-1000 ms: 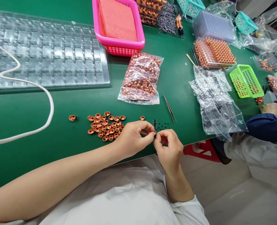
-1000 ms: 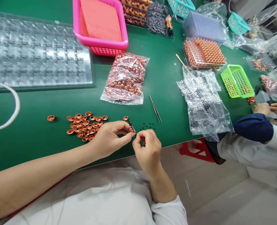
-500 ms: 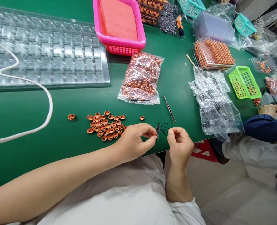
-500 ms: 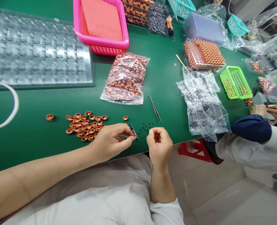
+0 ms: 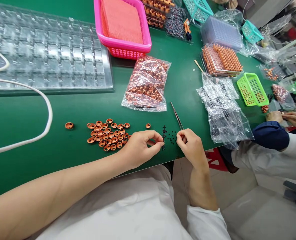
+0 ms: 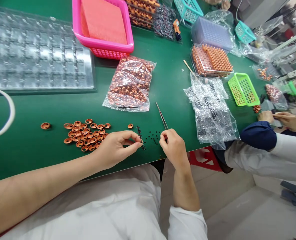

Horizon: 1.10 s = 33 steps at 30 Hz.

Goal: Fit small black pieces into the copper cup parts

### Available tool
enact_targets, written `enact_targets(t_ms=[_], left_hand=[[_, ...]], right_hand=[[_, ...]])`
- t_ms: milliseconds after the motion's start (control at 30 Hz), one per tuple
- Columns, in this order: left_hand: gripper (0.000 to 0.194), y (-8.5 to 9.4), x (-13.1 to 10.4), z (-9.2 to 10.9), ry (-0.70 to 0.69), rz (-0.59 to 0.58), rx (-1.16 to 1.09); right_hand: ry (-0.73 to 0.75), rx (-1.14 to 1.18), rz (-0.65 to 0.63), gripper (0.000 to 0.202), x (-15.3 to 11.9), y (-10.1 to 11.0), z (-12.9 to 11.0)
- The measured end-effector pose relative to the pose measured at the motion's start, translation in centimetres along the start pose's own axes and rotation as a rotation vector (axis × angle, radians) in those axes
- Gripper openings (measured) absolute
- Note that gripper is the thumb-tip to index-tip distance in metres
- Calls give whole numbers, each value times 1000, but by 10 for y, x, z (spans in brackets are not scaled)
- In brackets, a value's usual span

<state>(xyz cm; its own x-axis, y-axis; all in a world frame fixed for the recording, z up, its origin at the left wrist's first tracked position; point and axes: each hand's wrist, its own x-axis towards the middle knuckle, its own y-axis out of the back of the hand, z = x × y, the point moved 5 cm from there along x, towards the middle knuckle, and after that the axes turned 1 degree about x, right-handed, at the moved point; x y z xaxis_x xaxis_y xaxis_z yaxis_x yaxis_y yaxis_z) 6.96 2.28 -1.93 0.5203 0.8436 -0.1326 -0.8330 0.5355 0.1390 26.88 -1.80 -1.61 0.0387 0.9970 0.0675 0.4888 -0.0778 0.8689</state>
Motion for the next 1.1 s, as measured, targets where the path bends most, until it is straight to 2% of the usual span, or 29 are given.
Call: enact_targets(t_ms=[400, 600, 700, 833, 933, 1000, 1100], left_hand=[[11, -1, 2, -4, 31, -11, -31], [10, -2, 1, -4, 36, -17, -47], [11, -2, 1, -4, 58, -29, -64], [16, -2, 3, -8, 135, -67, -151], [18, -3, 4, -9, 161, -103, -208], [18, -3, 3, -9, 163, -124, -226], [17, -4, 2, -8, 159, -142, -237]], right_hand=[[202, -307, 132, 16, -3, -5, -8], [224, -390, 187, 16, -1, -5, -11], [186, -246, 208, 15, -4, 3, -11], [47, 143, 230, 10, -16, 14, -16], [-89, 423, 105, 7, -26, 5, -24], [-128, 558, 16, 7, -30, -4, -29], [-154, 665, -46, 6, -32, -15, -34]])
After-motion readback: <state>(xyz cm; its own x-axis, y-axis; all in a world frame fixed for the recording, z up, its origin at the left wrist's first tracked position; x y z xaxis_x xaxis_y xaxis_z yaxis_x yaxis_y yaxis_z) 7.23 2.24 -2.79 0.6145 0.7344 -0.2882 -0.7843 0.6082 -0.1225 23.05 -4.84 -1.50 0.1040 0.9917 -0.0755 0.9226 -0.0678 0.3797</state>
